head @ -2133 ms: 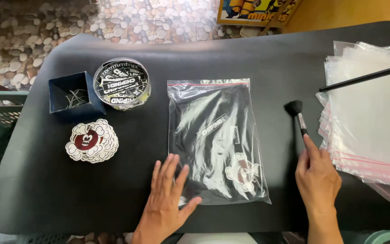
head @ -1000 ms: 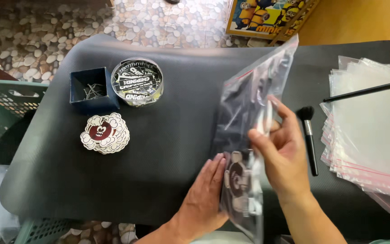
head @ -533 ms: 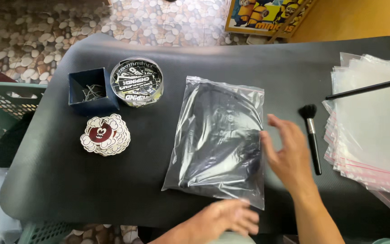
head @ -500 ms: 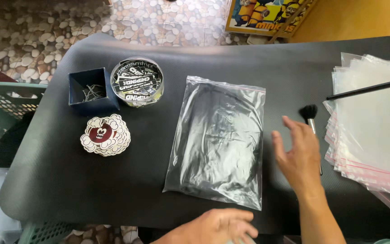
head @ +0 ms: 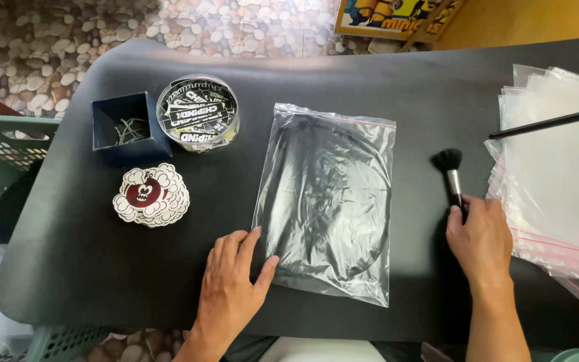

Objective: The person removes a black cap from a plastic bag and places it on a table. They then attach a metal chain to a cartoon bear-shaped keychain and place the assembled keychain onto the cap. Finally, they use a brush to dust the cap and the attached keychain.

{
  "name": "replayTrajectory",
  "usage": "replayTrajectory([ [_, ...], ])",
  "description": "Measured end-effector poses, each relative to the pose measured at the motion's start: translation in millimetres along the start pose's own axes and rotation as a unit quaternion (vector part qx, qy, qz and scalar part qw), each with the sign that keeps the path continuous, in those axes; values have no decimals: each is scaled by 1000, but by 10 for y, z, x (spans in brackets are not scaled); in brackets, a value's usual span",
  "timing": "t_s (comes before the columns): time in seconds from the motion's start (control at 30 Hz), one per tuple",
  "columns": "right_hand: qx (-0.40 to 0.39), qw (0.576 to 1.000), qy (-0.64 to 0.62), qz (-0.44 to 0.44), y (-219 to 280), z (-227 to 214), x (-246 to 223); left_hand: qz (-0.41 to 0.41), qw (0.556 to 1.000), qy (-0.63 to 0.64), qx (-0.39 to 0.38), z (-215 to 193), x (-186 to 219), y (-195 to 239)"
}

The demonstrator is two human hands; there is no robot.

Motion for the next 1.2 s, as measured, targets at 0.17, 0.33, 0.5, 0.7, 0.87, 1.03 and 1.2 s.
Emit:
replayTrajectory([
  [0.17, -63, 980, -187, -13, 74, -212, -816, -65, 997, 15, -39, 79, -128, 85],
  [0.33, -151, 980, -87, -97, 95, -54, -1379, -84, 994, 61, -37, 73, -206, 108],
  [0.5, -363, 872, -135, -299, 784, -107, -2061, -80, 993, 80, -37, 108, -269, 124],
  [0.7, -169, 974, -34, -149, -11, -129, -1653, -25, 996, 86, -13, 65, -244, 106],
  [0.87, -177, 920, -178, -302, 187, -169, -1914, -20, 997, 73, 3, 45, -237, 112],
  [1.03, -274, 918, -176, -227, 91, 56, -1574, -27, 996, 80, -10, 38, -238, 113],
  [1.2, -254, 885, -348, -177, 93, -215, -1512, -34, 996, 80, -20, 3, -215, 55],
])
Point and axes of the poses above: each hand's wrist, its own y-axis away from the middle knuckle, its own z-axis out of the palm, x = y × z, the point moved 8 cm from there along -y, towards the middle knuckle, and after that the axes turned 8 degrees about -y, right-handed, at the moved point
